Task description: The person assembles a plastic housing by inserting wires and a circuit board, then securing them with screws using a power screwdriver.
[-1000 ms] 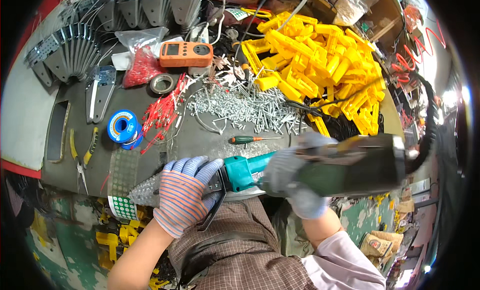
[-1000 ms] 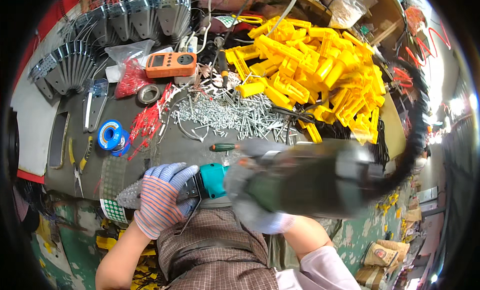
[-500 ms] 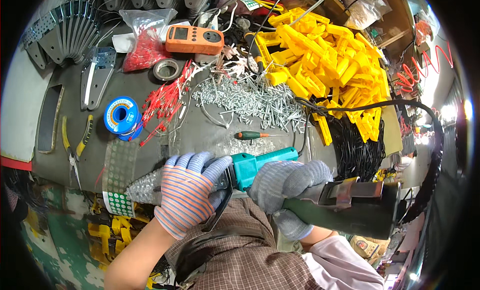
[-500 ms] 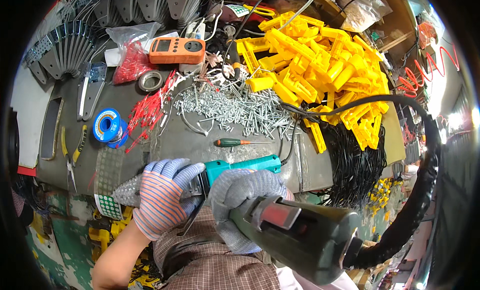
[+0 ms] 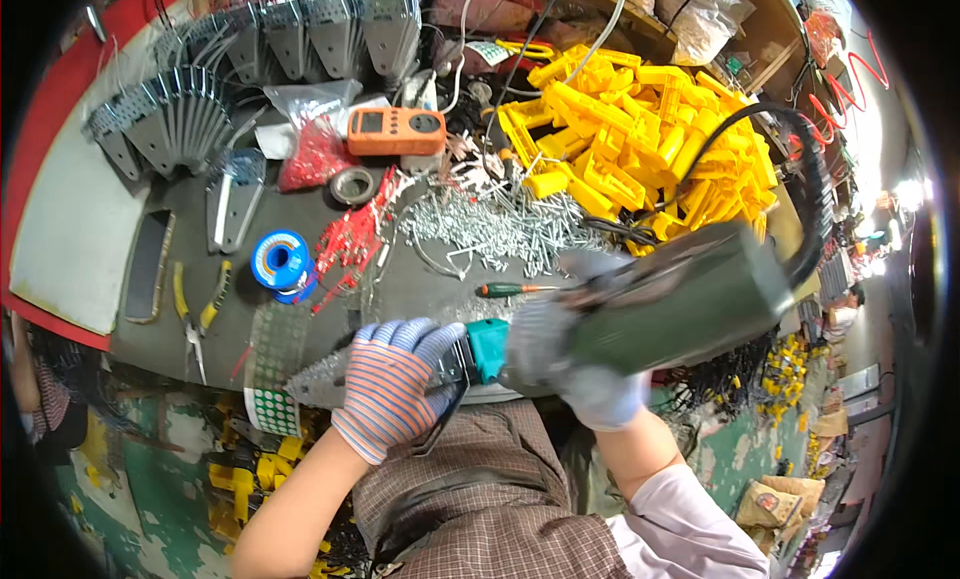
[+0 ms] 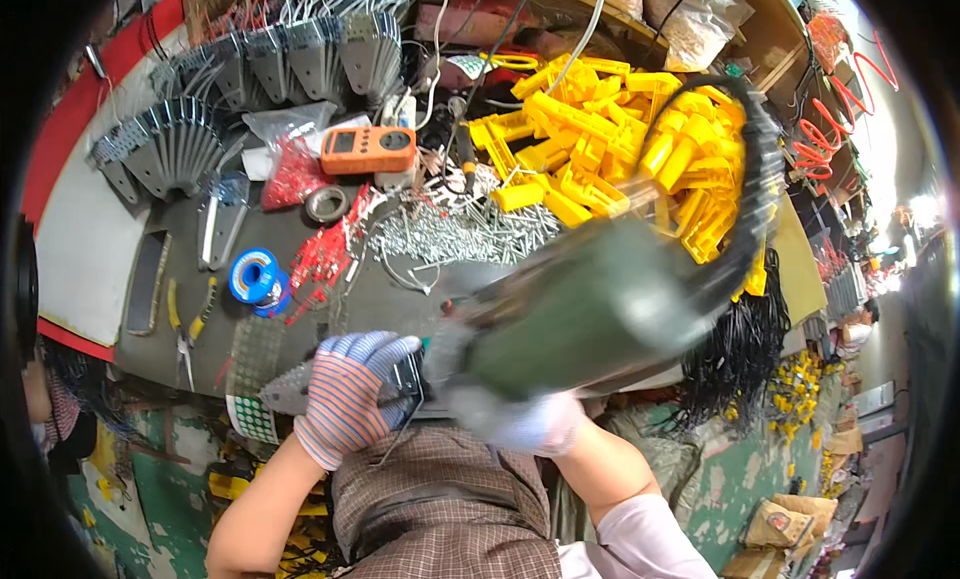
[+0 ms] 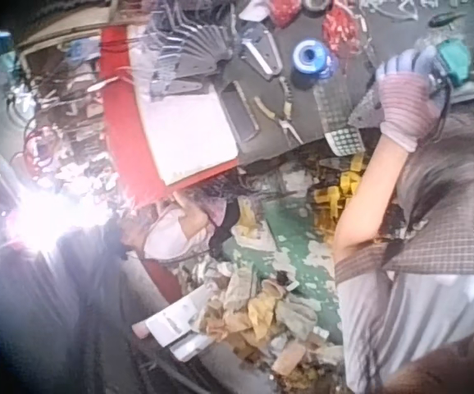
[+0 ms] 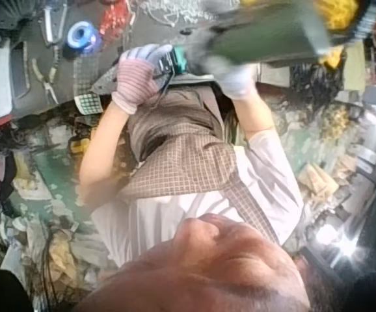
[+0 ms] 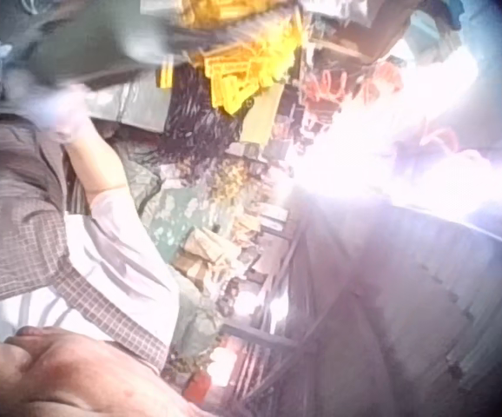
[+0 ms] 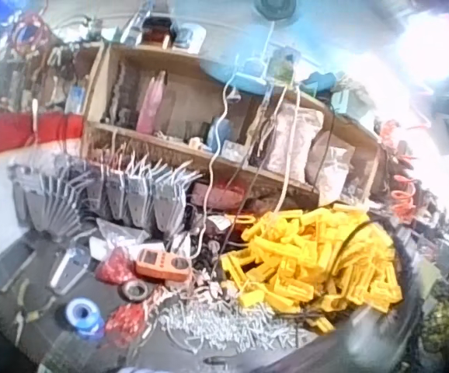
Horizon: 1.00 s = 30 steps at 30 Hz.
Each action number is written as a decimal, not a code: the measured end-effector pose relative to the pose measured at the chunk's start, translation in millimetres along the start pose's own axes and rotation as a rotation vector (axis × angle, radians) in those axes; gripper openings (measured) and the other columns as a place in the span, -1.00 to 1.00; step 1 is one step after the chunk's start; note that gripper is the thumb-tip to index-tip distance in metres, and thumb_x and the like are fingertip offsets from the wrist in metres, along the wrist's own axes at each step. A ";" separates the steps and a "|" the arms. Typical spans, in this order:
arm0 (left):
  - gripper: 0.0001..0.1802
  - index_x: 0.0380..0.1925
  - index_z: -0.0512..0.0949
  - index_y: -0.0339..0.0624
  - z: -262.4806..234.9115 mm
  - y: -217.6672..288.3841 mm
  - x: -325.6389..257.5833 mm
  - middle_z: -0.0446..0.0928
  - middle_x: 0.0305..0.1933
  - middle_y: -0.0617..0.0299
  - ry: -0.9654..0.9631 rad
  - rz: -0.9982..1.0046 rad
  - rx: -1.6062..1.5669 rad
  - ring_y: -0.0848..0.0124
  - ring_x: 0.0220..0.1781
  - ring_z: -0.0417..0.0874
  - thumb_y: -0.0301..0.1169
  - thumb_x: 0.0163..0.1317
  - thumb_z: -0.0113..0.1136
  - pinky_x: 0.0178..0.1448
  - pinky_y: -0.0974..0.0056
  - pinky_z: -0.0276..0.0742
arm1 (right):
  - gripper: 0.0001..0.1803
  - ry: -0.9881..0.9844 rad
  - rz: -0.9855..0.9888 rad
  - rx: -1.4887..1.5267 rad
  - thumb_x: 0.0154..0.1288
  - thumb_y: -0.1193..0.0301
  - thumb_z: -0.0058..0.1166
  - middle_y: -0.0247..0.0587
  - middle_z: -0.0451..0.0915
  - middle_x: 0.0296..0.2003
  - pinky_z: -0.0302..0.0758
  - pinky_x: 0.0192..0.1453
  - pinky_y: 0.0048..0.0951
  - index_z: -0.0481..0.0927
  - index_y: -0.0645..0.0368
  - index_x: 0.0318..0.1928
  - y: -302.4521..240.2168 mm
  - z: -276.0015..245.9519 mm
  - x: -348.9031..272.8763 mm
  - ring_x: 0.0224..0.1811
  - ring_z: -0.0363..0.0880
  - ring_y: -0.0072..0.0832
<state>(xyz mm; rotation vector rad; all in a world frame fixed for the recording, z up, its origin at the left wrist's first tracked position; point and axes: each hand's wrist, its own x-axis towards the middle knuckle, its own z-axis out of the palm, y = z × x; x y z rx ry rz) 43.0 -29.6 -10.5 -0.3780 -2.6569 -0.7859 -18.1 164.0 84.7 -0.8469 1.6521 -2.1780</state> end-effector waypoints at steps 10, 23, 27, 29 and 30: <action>-0.20 0.20 0.48 -0.01 -4.5 5.1 2.2 0.53 0.13 0.14 -0.128 -0.064 0.064 0.11 0.17 0.51 -0.18 -0.17 0.46 0.34 0.00 0.32 | -0.43 0.476 0.017 0.726 0.22 0.18 0.26 -0.41 0.48 -0.44 0.61 -0.02 -0.08 0.44 0.15 0.17 -33.4 -99.1 -22.6 -0.33 0.58 -0.41; -0.22 0.21 0.48 -0.07 -3.2 -1.7 0.5 0.52 0.15 0.12 -0.151 -0.003 0.117 0.08 0.16 0.52 -0.08 -0.06 0.42 0.29 -0.02 0.36 | -0.54 0.920 -0.145 0.859 0.28 0.25 0.21 -0.30 0.55 -0.46 0.58 -0.07 -0.17 0.52 0.28 0.07 32.4 -135.1 -33.7 -0.41 0.57 -0.38; -0.22 0.23 0.46 -0.04 -5.5 -0.8 0.7 0.52 0.16 0.12 -0.175 -0.028 0.099 0.08 0.16 0.52 -0.07 -0.05 0.42 0.29 -0.02 0.36 | -0.50 0.879 -0.171 0.812 0.29 0.27 0.19 -0.26 0.58 -0.44 0.60 -0.09 -0.18 0.50 0.32 0.14 33.8 -133.7 -32.8 -0.43 0.56 -0.38; -0.22 0.23 0.46 -0.04 -6.8 -0.2 1.4 0.52 0.16 0.11 -0.184 -0.042 0.079 0.08 0.16 0.52 -0.07 -0.04 0.42 0.29 -0.03 0.36 | -0.50 0.886 -0.148 0.828 0.29 0.26 0.19 -0.27 0.56 -0.45 0.59 -0.10 -0.18 0.50 0.31 0.14 34.1 -130.4 -31.6 -0.43 0.56 -0.38; -0.22 0.23 0.45 -0.03 -7.0 -0.1 1.7 0.51 0.16 0.11 -0.188 -0.041 0.084 0.08 0.16 0.52 -0.06 -0.04 0.42 0.28 -0.03 0.35 | -0.50 0.892 -0.130 0.846 0.29 0.26 0.18 -0.27 0.55 -0.46 0.59 -0.10 -0.19 0.50 0.31 0.14 34.1 -128.6 -30.5 -0.43 0.55 -0.38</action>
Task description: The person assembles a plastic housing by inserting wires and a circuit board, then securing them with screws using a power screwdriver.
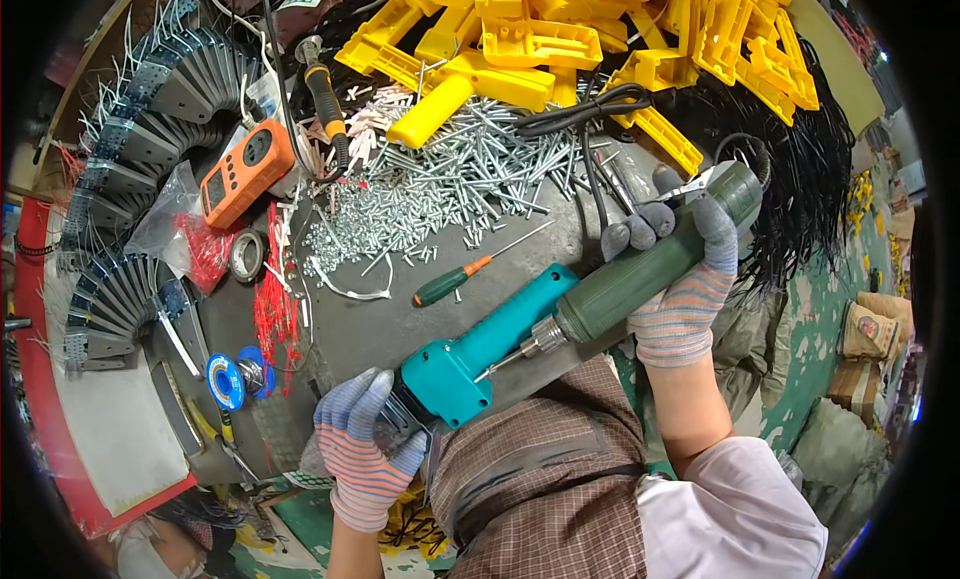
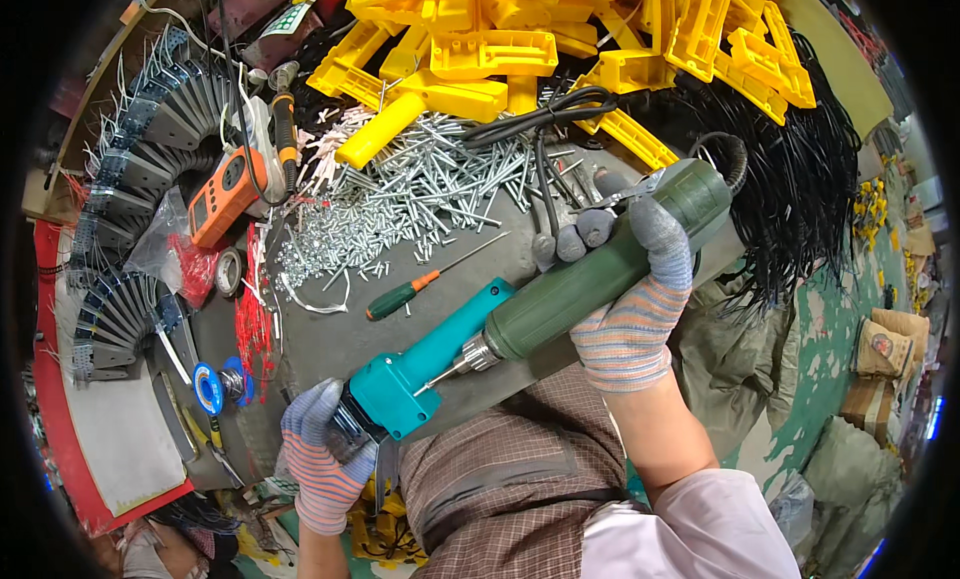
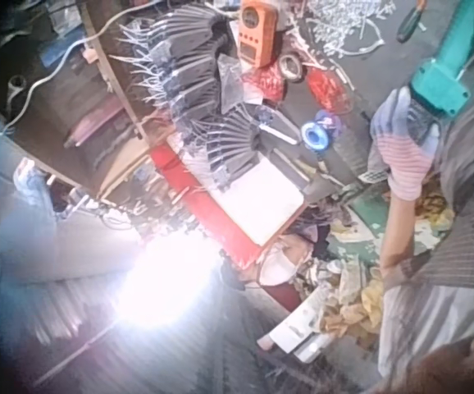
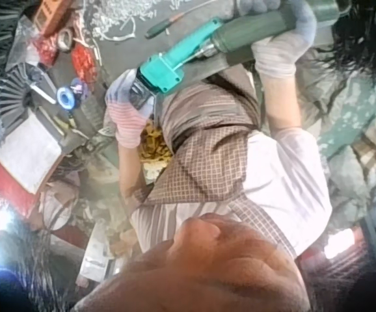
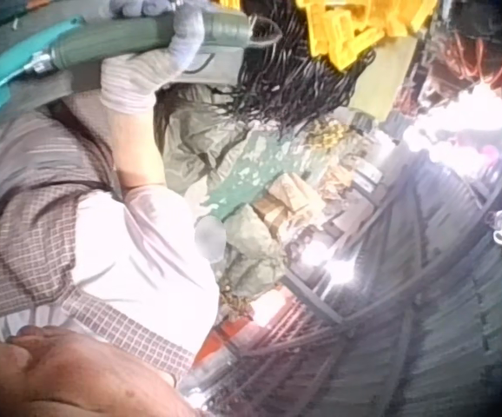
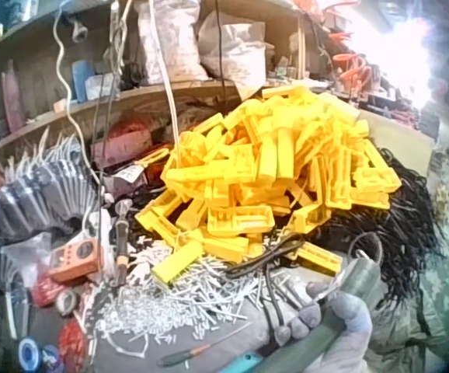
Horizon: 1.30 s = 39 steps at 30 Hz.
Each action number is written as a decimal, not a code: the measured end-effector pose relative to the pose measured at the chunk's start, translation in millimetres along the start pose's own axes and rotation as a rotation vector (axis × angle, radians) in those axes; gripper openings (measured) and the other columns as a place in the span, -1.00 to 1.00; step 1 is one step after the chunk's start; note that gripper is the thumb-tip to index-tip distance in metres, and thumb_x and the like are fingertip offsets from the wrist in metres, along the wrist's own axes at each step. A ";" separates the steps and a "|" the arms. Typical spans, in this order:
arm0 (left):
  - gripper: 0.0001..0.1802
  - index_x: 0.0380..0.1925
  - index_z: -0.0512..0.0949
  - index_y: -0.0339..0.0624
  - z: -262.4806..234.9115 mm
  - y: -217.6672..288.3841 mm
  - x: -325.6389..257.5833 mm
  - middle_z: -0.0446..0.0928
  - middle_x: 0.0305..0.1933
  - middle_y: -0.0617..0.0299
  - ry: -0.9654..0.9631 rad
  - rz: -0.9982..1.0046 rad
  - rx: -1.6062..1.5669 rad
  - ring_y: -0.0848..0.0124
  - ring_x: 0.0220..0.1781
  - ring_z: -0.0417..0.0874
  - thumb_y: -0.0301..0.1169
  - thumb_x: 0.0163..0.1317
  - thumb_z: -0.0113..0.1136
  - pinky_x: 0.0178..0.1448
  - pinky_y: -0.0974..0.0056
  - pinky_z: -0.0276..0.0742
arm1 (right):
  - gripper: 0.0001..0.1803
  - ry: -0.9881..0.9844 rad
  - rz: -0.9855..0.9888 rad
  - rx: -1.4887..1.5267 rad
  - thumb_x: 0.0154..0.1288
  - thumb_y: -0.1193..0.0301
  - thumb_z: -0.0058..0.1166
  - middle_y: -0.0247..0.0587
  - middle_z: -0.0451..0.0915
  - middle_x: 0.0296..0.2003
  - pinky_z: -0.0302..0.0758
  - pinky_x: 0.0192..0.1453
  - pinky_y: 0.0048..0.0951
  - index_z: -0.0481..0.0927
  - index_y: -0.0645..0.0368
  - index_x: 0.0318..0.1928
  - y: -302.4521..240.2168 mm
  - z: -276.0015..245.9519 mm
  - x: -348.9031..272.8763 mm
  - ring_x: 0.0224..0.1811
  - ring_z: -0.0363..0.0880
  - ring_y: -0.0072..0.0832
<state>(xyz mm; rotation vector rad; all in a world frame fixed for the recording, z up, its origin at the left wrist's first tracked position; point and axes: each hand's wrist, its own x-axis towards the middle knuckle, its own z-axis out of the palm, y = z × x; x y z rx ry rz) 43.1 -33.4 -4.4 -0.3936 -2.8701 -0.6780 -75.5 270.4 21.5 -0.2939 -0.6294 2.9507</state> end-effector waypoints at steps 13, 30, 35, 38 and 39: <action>-0.21 0.23 0.46 -0.07 1.7 1.0 17.7 0.51 0.17 0.13 -0.006 0.108 -0.040 0.10 0.16 0.49 -0.08 -0.05 0.42 0.26 -0.01 0.35 | -0.69 0.267 0.026 -0.028 0.21 0.27 0.24 -0.34 0.53 -0.49 0.57 -0.18 -0.21 0.55 0.18 -0.13 1.5 0.6 2.7 -0.46 0.54 -0.40; -0.24 0.20 0.52 -0.06 6.7 -0.5 25.9 0.53 0.17 0.12 -0.026 0.109 -0.141 0.11 0.12 0.50 -0.10 -0.08 0.43 0.24 -0.01 0.35 | -0.67 0.077 0.056 0.044 0.19 0.33 0.19 -0.42 0.43 -0.48 0.52 -0.17 -0.26 0.52 0.17 -0.06 -5.1 -14.2 -1.1 -0.47 0.42 -0.46; -0.29 0.20 0.51 -0.07 5.4 -1.0 25.7 0.52 0.16 0.05 0.008 0.185 -0.122 0.07 0.10 0.51 -0.13 -0.02 0.36 0.19 -0.04 0.38 | -0.67 0.031 0.062 0.054 0.19 0.33 0.18 -0.46 0.39 -0.47 0.48 -0.17 -0.29 0.53 0.16 -0.05 -3.0 -12.9 -2.4 -0.44 0.39 -0.49; -0.27 0.20 0.49 -0.10 5.1 -1.1 27.1 0.51 0.17 0.01 0.010 0.206 -0.116 0.03 0.10 0.52 -0.20 -0.07 0.37 0.18 -0.06 0.39 | -0.67 0.004 0.060 0.057 0.19 0.33 0.17 -0.46 0.38 -0.48 0.46 -0.16 -0.31 0.53 0.15 -0.05 -2.5 -11.1 -2.5 -0.44 0.38 -0.50; -0.27 0.19 0.49 -0.11 4.8 -1.5 27.3 0.52 0.17 0.01 0.010 0.206 -0.115 0.03 0.10 0.52 -0.21 -0.08 0.37 0.18 -0.06 0.40 | -0.67 -0.003 0.054 0.037 0.19 0.33 0.17 -0.46 0.38 -0.48 0.45 -0.16 -0.32 0.53 0.15 -0.05 -2.2 -10.5 -2.2 -0.45 0.38 -0.50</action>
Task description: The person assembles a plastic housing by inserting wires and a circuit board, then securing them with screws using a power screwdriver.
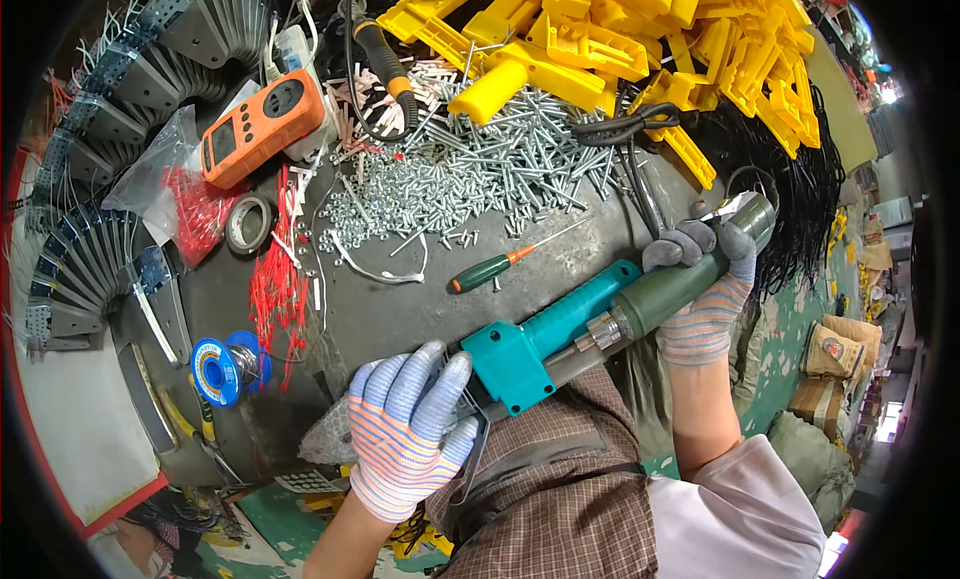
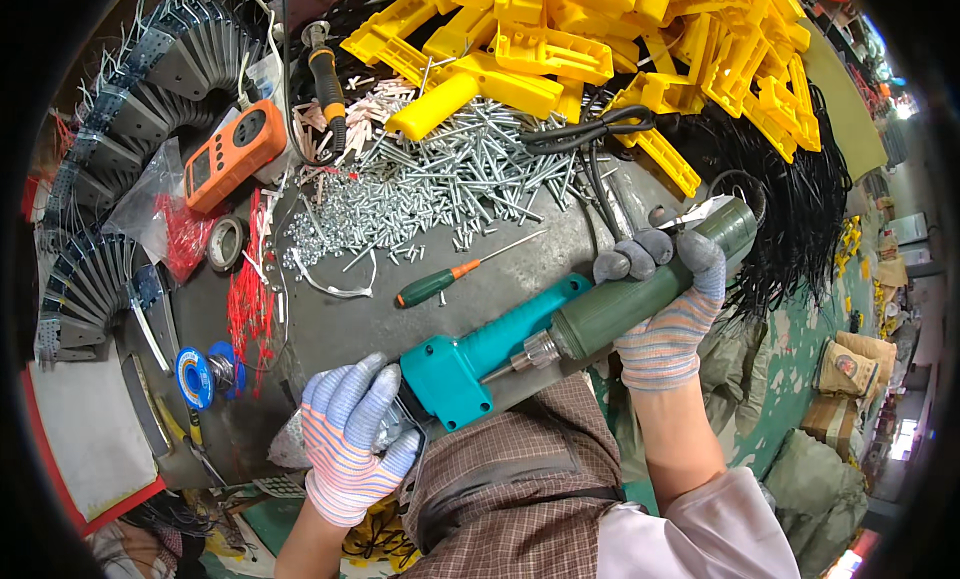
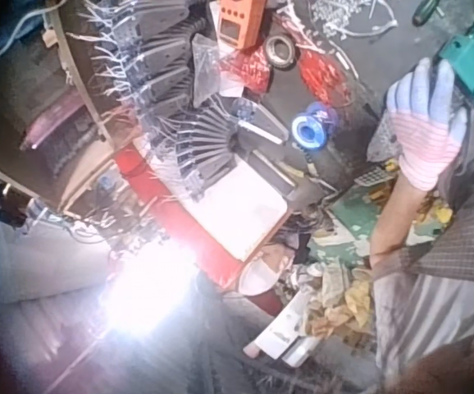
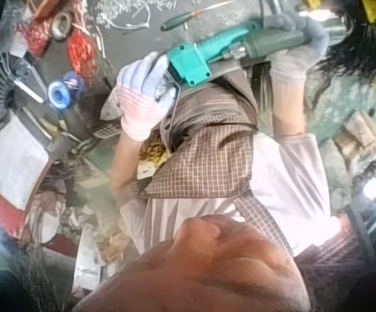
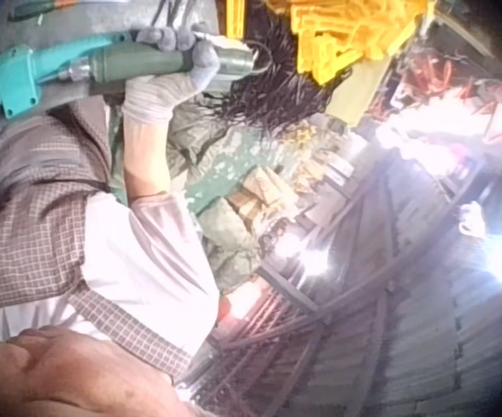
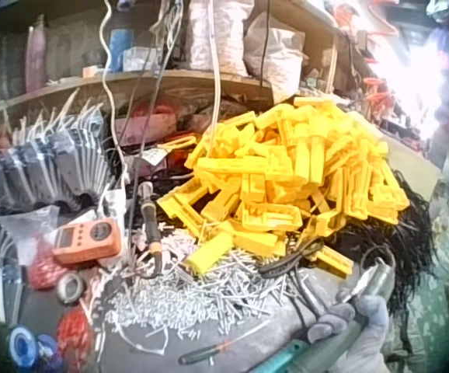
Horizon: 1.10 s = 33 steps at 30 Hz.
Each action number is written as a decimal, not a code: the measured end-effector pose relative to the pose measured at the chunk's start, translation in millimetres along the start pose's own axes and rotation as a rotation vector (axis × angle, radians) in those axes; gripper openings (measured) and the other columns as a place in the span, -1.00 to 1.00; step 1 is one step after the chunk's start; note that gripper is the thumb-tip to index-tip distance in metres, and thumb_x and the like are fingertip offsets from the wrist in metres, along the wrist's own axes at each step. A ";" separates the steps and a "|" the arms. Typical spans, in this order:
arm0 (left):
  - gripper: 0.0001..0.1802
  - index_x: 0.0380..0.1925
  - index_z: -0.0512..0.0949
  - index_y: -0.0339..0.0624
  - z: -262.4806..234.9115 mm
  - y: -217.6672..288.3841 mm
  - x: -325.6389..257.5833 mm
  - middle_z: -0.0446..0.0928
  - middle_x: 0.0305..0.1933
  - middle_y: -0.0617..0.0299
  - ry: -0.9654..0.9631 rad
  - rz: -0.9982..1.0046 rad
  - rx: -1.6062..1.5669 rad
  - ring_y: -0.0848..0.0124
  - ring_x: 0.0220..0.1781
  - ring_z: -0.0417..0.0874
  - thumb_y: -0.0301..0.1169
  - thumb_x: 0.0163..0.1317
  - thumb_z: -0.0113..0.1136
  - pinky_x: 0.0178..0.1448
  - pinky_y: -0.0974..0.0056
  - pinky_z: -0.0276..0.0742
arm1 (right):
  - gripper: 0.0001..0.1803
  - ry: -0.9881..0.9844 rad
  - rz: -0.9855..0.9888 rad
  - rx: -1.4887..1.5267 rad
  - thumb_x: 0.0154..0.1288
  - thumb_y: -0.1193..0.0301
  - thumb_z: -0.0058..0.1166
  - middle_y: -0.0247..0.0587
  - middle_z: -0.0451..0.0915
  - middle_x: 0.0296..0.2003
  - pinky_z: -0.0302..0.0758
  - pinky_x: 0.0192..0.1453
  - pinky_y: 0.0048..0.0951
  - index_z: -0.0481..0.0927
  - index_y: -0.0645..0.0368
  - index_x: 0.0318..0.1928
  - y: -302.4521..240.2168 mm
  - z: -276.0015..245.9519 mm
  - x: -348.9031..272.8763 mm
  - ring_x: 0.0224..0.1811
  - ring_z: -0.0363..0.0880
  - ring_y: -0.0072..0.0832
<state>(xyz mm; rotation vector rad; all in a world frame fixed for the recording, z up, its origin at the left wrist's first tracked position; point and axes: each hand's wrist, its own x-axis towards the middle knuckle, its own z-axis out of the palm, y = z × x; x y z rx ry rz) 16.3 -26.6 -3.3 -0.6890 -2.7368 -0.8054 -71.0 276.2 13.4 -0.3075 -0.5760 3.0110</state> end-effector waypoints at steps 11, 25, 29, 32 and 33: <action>-0.22 0.24 0.48 -0.08 1.2 -3.8 -1.7 0.54 0.16 0.09 -0.033 -0.024 -0.022 0.09 0.13 0.52 -0.11 -0.07 0.36 0.25 -0.04 0.37 | -0.66 0.002 -0.038 -0.026 0.21 0.32 0.17 -0.41 0.41 -0.50 0.47 -0.18 -0.30 0.52 0.18 -0.04 4.4 4.3 -6.8 -0.48 0.42 -0.49; -0.24 0.15 0.52 -0.03 -5.7 6.3 -8.6 0.52 0.11 0.15 -0.077 -0.194 0.122 0.07 0.13 0.50 0.05 -0.09 0.39 0.31 -0.07 0.33 | -0.50 0.032 -0.042 -0.041 0.26 0.34 0.17 -0.33 0.50 -0.45 0.55 -0.08 -0.24 0.43 0.27 0.17 7.9 25.0 18.9 -0.44 0.49 -0.43; -0.19 0.19 0.47 -0.06 -8.3 4.8 -8.9 0.49 0.18 0.08 -0.146 -0.208 0.092 0.01 0.20 0.43 0.04 -0.08 0.37 0.33 -0.09 0.29 | -0.50 0.038 -0.040 -0.065 0.26 0.34 0.17 -0.34 0.48 -0.45 0.55 -0.09 -0.24 0.44 0.26 0.16 13.5 25.2 25.4 -0.44 0.47 -0.44; -0.17 0.19 0.47 -0.06 -7.6 3.5 -8.2 0.50 0.14 0.08 -0.133 -0.198 0.093 0.02 0.15 0.46 0.05 -0.12 0.38 0.31 -0.10 0.29 | -0.51 0.062 -0.019 -0.079 0.25 0.33 0.18 -0.36 0.46 -0.44 0.55 -0.09 -0.25 0.44 0.25 0.14 14.7 28.7 26.8 -0.45 0.46 -0.44; -0.17 0.19 0.47 -0.06 -7.8 3.4 -7.2 0.50 0.14 0.08 -0.135 -0.200 0.090 0.02 0.15 0.46 0.05 -0.12 0.38 0.31 -0.10 0.29 | -0.52 0.074 -0.014 -0.084 0.25 0.32 0.18 -0.36 0.46 -0.45 0.55 -0.10 -0.25 0.44 0.25 0.14 14.5 30.6 26.7 -0.45 0.46 -0.44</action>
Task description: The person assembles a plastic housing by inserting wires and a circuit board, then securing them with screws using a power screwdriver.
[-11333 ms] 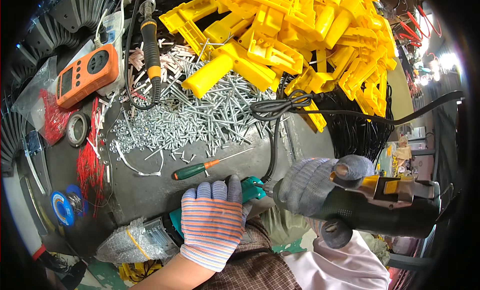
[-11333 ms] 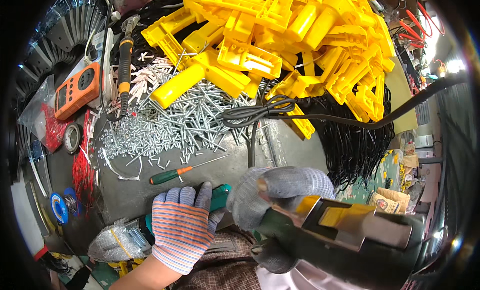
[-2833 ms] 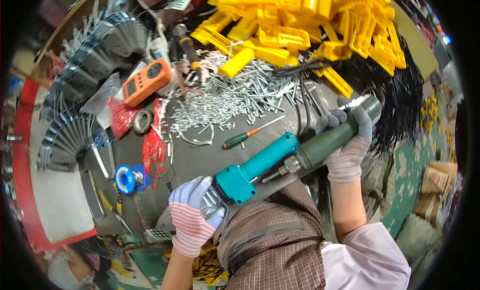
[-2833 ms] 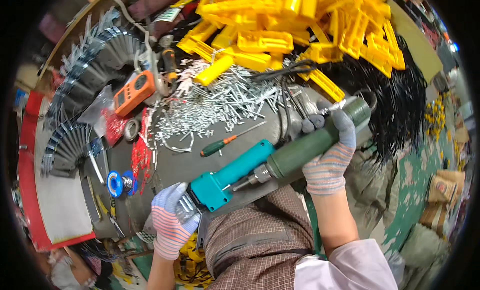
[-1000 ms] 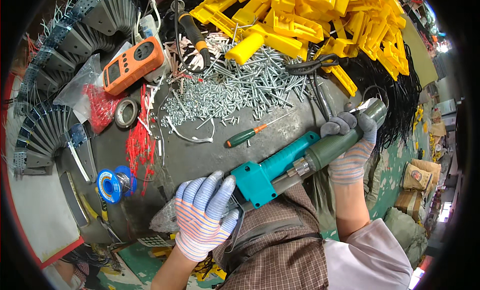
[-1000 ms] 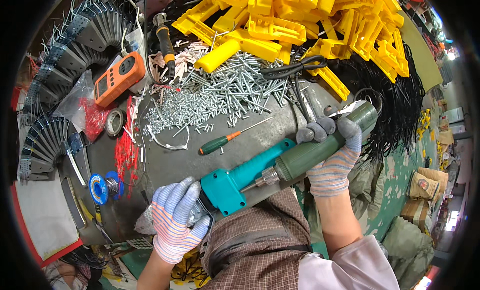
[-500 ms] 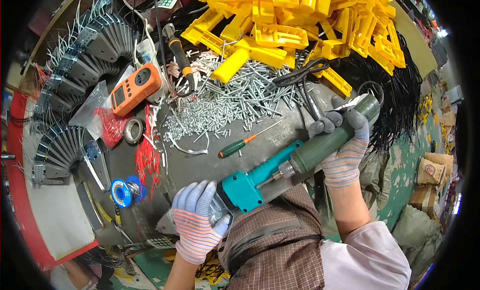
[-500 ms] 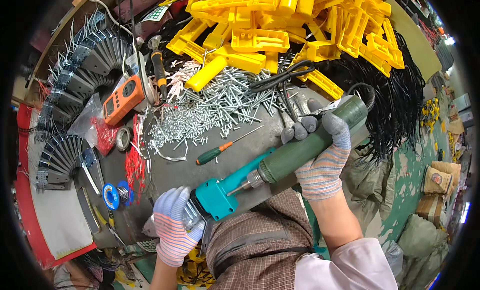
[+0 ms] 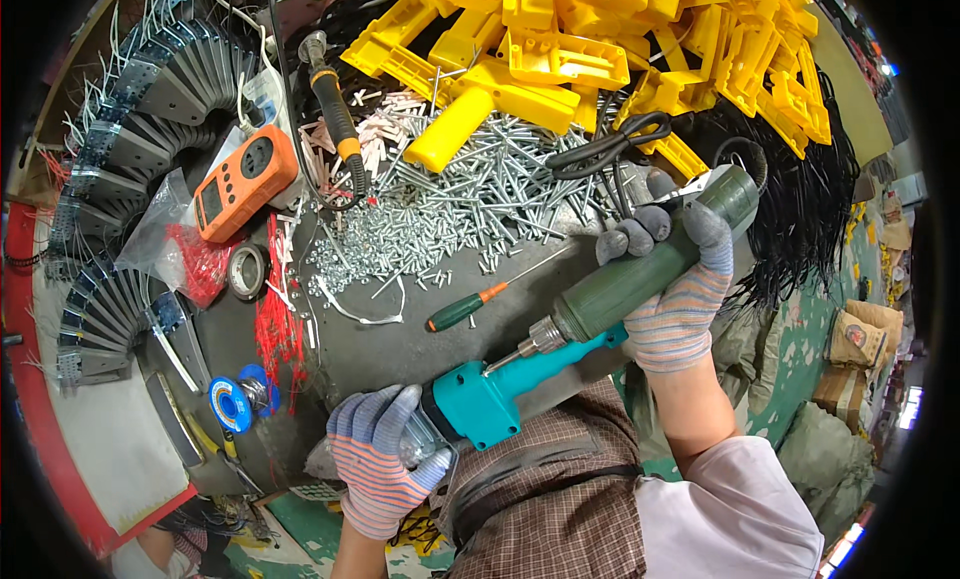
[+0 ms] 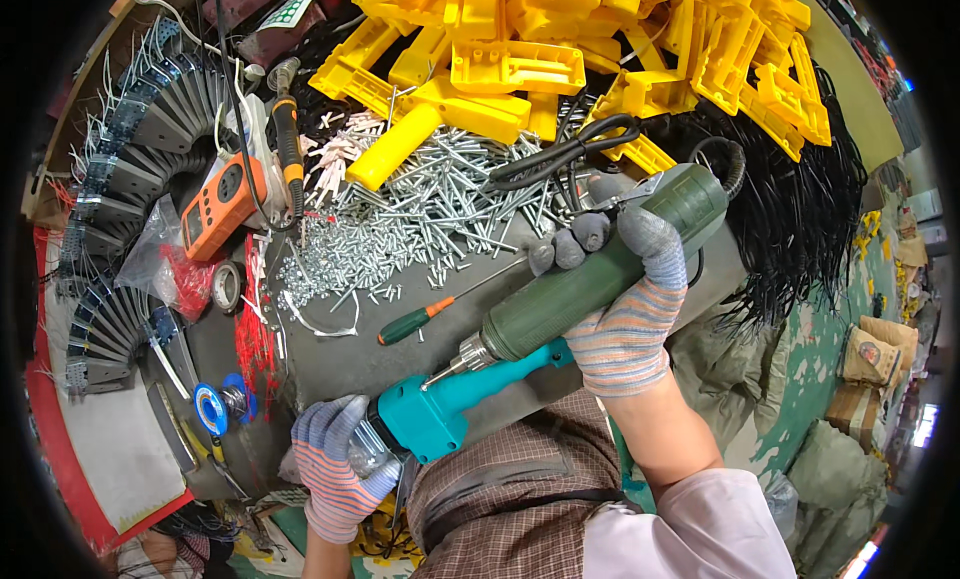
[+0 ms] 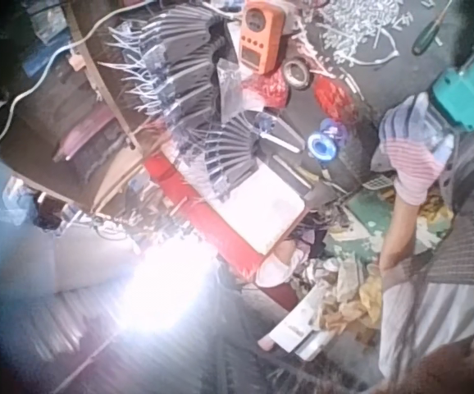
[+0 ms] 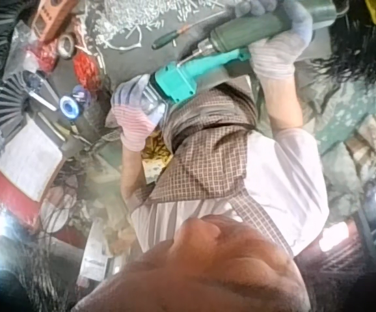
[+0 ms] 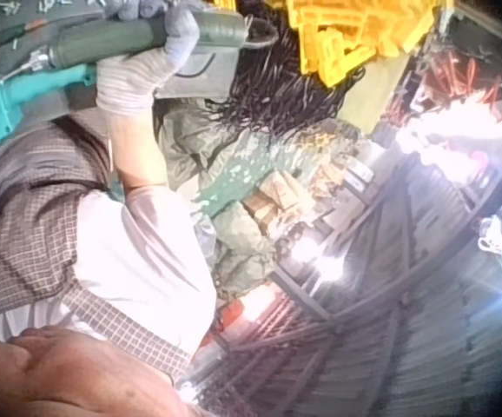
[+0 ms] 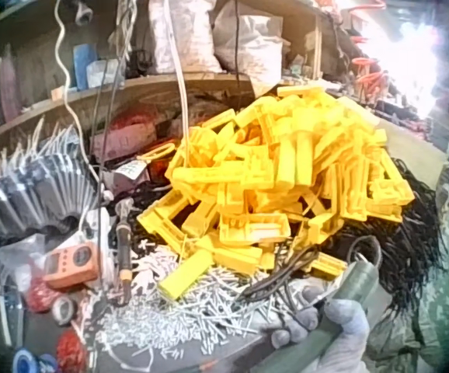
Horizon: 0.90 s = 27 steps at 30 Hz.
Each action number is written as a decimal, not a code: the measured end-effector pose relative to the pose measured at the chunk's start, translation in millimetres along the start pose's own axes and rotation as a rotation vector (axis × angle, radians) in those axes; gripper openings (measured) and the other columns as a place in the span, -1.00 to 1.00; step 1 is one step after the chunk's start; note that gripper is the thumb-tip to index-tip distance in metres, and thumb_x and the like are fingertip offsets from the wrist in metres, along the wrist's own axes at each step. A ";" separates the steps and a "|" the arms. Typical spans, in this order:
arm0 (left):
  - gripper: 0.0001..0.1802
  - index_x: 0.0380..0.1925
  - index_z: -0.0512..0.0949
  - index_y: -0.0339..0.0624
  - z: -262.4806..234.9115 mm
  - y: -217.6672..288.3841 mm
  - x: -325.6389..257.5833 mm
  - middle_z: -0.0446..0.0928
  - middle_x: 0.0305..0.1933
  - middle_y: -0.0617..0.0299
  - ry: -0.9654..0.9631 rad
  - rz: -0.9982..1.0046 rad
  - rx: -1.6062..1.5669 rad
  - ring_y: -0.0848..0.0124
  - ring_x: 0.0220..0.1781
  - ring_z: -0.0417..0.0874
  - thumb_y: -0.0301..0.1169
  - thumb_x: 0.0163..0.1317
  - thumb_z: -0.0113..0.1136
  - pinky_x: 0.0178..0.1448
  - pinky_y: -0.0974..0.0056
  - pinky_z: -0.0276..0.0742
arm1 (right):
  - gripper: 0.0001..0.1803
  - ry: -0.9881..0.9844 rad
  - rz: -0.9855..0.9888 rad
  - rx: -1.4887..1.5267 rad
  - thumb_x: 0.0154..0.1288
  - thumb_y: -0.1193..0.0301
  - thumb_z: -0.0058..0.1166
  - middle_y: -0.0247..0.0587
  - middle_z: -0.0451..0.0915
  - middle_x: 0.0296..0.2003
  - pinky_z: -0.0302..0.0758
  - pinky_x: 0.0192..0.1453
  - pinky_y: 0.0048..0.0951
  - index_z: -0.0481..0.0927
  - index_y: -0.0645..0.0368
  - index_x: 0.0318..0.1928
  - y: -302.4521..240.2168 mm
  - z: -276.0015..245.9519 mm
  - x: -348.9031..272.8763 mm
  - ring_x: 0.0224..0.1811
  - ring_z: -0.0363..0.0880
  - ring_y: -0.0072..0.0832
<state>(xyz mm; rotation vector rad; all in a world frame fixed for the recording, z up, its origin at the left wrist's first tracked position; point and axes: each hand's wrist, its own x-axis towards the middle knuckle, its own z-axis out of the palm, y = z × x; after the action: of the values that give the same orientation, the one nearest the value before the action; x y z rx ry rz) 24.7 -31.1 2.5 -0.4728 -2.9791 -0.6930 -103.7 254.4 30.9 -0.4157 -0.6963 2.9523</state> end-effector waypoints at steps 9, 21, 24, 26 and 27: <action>-0.10 0.19 0.53 0.15 -1.3 -0.5 13.1 0.44 -0.04 0.24 -0.114 -0.035 0.045 0.16 0.01 0.46 0.12 -0.29 0.44 0.16 -0.02 0.30 | -0.59 0.066 0.006 -0.019 0.26 0.32 0.17 -0.32 0.52 -0.46 0.58 -0.12 -0.23 0.50 0.25 0.06 1.7 -2.1 -0.6 -0.46 0.52 -0.40; -0.04 0.15 0.55 0.12 -2.2 -3.4 12.4 0.42 -0.03 0.20 -0.097 0.020 0.032 0.12 0.03 0.45 0.07 -0.45 0.51 0.17 -0.07 0.29 | -0.59 0.088 -0.005 -0.013 0.26 0.34 0.17 -0.33 0.51 -0.47 0.57 -0.07 -0.22 0.52 0.28 0.07 -9.5 -0.8 0.7 -0.43 0.51 -0.42; -0.04 0.20 0.56 0.20 -2.2 -4.3 13.0 0.40 -0.06 0.22 -0.081 0.031 0.022 0.16 0.02 0.42 0.08 -0.41 0.53 0.11 -0.04 0.29 | -0.56 0.117 0.002 -0.030 0.27 0.34 0.17 -0.32 0.51 -0.46 0.57 -0.09 -0.22 0.50 0.28 0.10 -6.1 0.3 -2.5 -0.43 0.51 -0.41; -0.04 0.19 0.55 0.19 -2.4 -4.2 13.6 0.40 -0.05 0.23 -0.100 0.032 0.025 0.15 0.01 0.43 0.08 -0.41 0.53 0.11 -0.04 0.28 | -0.57 0.112 0.011 -0.030 0.27 0.33 0.17 -0.32 0.51 -0.46 0.58 -0.10 -0.22 0.50 0.27 0.09 -4.3 0.1 -0.7 -0.44 0.51 -0.41; -0.04 0.19 0.55 0.19 -2.2 -4.1 13.3 0.40 -0.05 0.23 -0.100 0.032 0.027 0.15 0.01 0.43 0.08 -0.41 0.53 0.11 -0.04 0.28 | -0.58 0.105 0.023 -0.032 0.27 0.33 0.17 -0.32 0.50 -0.46 0.58 -0.11 -0.22 0.50 0.27 0.08 -3.3 -0.3 0.5 -0.44 0.51 -0.41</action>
<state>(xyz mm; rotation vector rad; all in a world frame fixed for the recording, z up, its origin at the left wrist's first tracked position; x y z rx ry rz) 10.7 -31.8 4.2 -0.5686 -3.0615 -0.6438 -104.0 257.5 32.0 -0.5807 -0.7315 2.9181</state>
